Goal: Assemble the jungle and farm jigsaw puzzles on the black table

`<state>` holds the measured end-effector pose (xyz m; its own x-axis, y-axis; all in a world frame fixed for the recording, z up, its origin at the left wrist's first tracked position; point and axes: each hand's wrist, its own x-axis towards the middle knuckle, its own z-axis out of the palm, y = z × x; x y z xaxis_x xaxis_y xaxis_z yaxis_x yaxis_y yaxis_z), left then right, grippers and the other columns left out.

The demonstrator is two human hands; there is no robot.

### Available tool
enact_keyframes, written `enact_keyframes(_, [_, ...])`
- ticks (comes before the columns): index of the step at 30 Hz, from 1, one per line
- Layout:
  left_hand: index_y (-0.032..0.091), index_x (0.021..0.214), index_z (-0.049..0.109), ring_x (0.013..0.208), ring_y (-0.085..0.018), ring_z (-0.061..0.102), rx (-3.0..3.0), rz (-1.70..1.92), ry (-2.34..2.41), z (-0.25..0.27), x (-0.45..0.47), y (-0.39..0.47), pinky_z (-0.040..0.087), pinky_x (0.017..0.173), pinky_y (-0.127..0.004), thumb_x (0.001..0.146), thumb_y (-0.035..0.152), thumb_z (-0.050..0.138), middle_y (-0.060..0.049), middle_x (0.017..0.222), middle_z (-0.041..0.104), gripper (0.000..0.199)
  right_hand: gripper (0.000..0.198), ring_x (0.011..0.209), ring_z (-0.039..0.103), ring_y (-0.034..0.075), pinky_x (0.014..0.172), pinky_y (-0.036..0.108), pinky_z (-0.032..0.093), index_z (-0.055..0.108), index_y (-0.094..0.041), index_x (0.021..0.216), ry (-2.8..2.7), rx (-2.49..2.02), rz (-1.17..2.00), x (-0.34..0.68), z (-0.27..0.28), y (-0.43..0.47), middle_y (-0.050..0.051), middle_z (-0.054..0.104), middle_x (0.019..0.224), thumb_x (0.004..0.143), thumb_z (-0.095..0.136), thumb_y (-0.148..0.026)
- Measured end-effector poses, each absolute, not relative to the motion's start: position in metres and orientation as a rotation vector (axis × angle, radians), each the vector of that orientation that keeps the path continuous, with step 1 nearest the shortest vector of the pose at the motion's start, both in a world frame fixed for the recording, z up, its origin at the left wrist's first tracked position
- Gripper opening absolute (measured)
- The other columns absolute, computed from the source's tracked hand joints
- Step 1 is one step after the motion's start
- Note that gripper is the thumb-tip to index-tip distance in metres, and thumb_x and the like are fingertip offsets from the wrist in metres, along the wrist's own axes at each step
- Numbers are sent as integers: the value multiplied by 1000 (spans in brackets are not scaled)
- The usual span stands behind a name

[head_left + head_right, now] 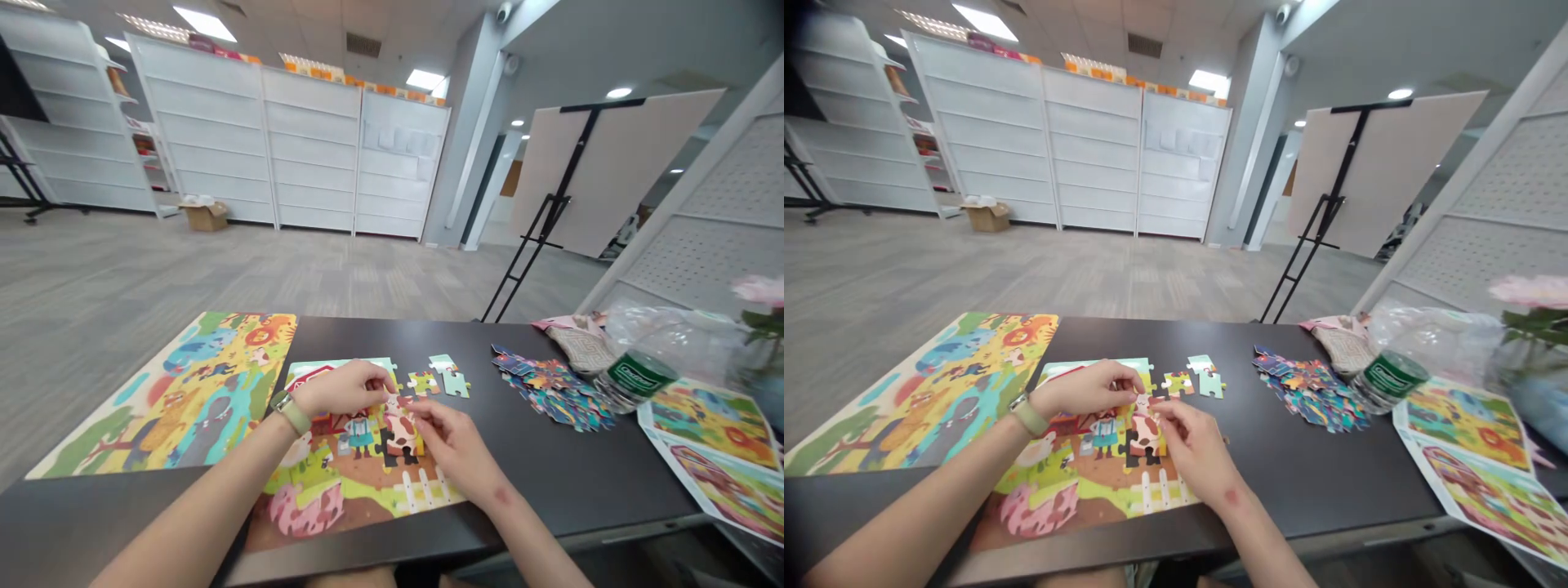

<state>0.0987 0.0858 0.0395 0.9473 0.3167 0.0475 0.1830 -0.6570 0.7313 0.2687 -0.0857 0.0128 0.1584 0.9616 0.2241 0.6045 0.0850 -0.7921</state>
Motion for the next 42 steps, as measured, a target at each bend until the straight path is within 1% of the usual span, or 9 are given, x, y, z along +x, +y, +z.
enact_keyframes(4, [16, 103, 71, 72, -15, 64, 2324, 195, 357, 36, 98, 90, 46, 65, -23, 91, 29, 54, -3, 84, 71, 24, 25, 81, 70, 18, 73, 28, 53, 74, -22, 103, -1635, -1654, 483, 258, 16, -86, 5, 77, 98, 95, 51, -30])
enact_keyframes(9, [17, 104, 70, 75, -17, 65, 2471, 178, 484, 41, 91, 95, 47, 69, -25, 92, 28, 51, -3, 83, 70, 25, 28, 89, 70, 20, 78, 30, 53, 72, -21, 104, -1486, -1673, 432, 288, 13, -91, 7, 75, 103, 95, 49, -34])
enact_keyframes(12, [17, 113, 68, 96, -24, 64, 2659, 258, 602, 41, 88, 97, 49, 84, -32, 88, 30, 57, -10, 109, 67, 30, 30, 82, 69, 23, 74, 32, 52, 73, -19, 98, -1316, -1821, 360, 333, 10, -96, 8, 76, 92, 91, 51, -37])
enact_keyframes(15, [21, 129, 60, 120, -32, 53, 2748, 270, 618, 36, 86, 97, 44, 100, -40, 80, 46, 69, -13, 137, 52, 55, 31, 80, 68, 23, 71, 32, 51, 73, -18, 97, -1272, -1862, 365, 367, 9, -96, 8, 75, 90, 86, 54, -39])
enact_keyframes(19, [27, 137, 54, 125, -36, 48, 2711, 125, 636, 29, 87, 97, 40, 104, -46, 70, 57, 77, -13, 142, 49, 77, 39, 64, 61, 17, 60, 27, 46, 71, -15, 108, -1323, -1797, 532, 380, 7, -80, 3, 70, 77, 82, 54, -39])
enact_keyframes(30, [28, 130, 61, 125, -35, 48, 2658, 66, 620, 36, 85, 93, 39, 104, -46, 68, 50, 79, -11, 140, 51, 69, 29, 53, 58, 18, 53, 27, 40, 66, -19, 65, -1308, -2134, 193, 435, 3, -60, 2, 64, 57, 73, 40, -26])
enact_keyframes(35, [27, 130, 61, 125, -35, 48, 2664, 59, 632, 35, 85, 93, 40, 104, -45, 67, 50, 80, -11, 141, 50, 70, 22, 57, 61, 19, 59, 28, 42, 62, -22, 63, -1335, -2203, 134, 433, 3, -67, 1, 62, 54, 73, 42, -22])
enact_keyframes(39, [26, 130, 60, 125, -35, 48, 2667, 42, 630, 34, 86, 93, 40, 104, -45, 67, 50, 80, -11, 140, 50, 70, 23, 79, 65, 22, 76, 32, 46, 69, -19, 88, -1454, -2202, 7, 420, 1, -66, 6, 70, 79, 79, 50, -28])
enact_keyframes(42, [26, 130, 60, 126, -35, 47, 2668, 43, 632, 33, 86, 94, 39, 105, -44, 67, 49, 79, -11, 140, 50, 69, 39, 98, 62, 27, 90, 37, 45, 71, -16, 106, -1576, -2216, -127, 410, 0, -65, 12, 69, 102, 80, 62, -44])
